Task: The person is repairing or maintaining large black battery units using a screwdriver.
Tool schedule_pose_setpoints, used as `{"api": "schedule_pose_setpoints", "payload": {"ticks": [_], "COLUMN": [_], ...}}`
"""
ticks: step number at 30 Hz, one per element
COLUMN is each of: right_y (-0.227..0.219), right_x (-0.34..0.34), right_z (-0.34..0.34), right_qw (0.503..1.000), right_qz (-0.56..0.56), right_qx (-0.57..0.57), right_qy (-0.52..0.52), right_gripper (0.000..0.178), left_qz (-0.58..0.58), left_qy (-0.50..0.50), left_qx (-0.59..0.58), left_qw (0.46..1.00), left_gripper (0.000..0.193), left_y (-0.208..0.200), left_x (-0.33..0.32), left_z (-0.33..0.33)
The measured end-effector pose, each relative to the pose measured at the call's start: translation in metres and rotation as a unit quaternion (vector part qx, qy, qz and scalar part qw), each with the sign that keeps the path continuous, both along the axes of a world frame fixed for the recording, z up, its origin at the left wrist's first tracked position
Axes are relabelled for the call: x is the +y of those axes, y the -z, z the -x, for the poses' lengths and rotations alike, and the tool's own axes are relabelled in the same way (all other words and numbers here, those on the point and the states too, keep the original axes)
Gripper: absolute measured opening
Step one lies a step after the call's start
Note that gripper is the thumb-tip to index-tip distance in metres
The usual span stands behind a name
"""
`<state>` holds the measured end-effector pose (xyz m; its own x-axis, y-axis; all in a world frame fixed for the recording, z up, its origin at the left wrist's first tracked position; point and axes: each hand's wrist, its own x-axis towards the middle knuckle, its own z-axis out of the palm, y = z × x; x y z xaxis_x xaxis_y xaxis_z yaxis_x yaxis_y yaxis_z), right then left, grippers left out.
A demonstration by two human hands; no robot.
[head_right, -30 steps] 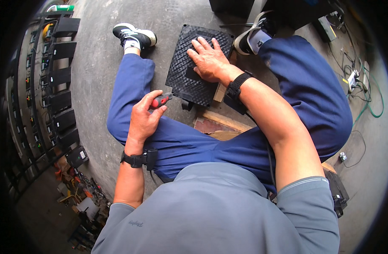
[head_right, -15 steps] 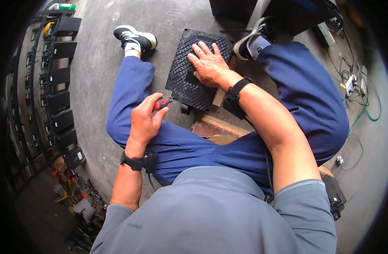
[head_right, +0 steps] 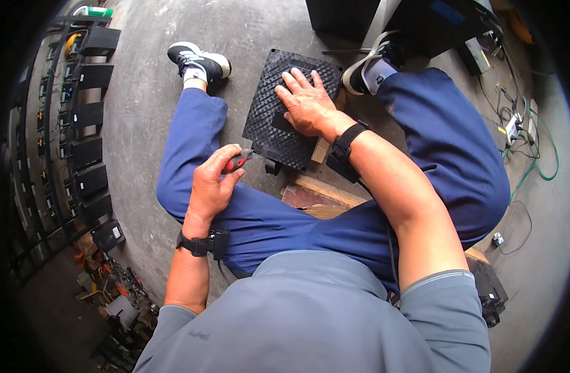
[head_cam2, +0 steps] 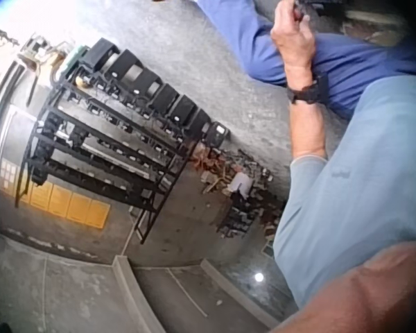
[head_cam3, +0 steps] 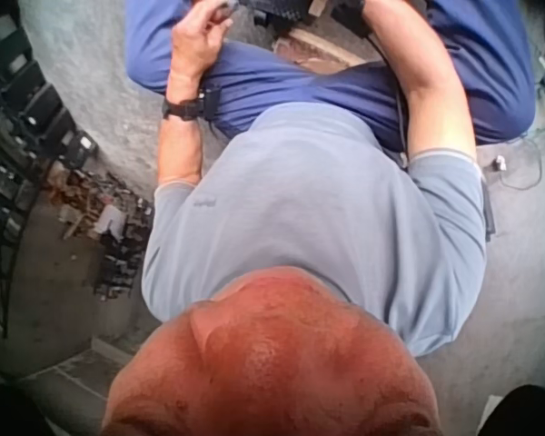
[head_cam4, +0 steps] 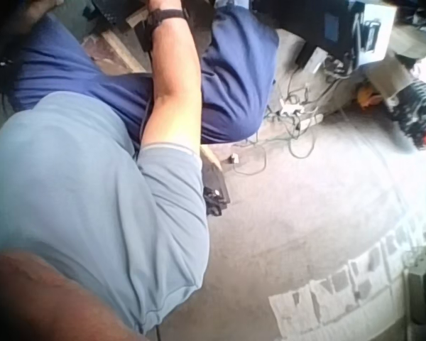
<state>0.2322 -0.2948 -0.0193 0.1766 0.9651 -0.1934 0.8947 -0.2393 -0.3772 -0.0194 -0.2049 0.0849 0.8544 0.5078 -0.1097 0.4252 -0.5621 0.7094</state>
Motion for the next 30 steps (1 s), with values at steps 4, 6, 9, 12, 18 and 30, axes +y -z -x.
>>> {"api": "schedule_pose_setpoints", "payload": {"ticks": [4, 6, 9, 12, 18, 30], "right_y": [0.001, 0.001, 0.000, 0.001, 0.005, 0.000], "right_x": [0.000, 0.000, 0.001, 0.000, 0.000, 0.001], "right_z": [-0.001, -0.001, 0.000, 0.001, 0.002, 0.001], "right_qw": [1.000, 1.000, 1.000, 1.000, 1.000, 0.999], "right_qz": [0.000, 0.002, 0.003, 0.000, -0.009, -0.045], "right_qx": [-0.010, -0.010, -0.007, -0.014, -0.007, -0.015], "right_qy": [0.003, 0.003, 0.002, 0.002, 0.005, 0.002], "right_gripper": [0.065, 0.065, 0.065, 0.065, 0.066, 0.067], "left_qz": [-0.018, -0.041, -0.074, -0.070, -0.068, -0.055], "left_qy": [-0.021, -0.026, -0.038, -0.028, -0.012, -0.087], "left_qx": [-0.012, -0.006, -0.007, -0.014, 0.013, 0.006], "left_qw": [1.000, 0.999, 0.996, 0.997, 0.998, 0.995], "left_gripper": [0.044, 0.043, 0.042, 0.042, 0.042, 0.040], "left_y": [0.000, -0.002, 0.000, -0.001, -0.006, 0.001], "left_x": [-0.005, -0.008, -0.013, -0.007, -0.004, -0.001], "left_z": [0.002, 0.001, -0.005, -0.007, -0.006, 0.001]}}
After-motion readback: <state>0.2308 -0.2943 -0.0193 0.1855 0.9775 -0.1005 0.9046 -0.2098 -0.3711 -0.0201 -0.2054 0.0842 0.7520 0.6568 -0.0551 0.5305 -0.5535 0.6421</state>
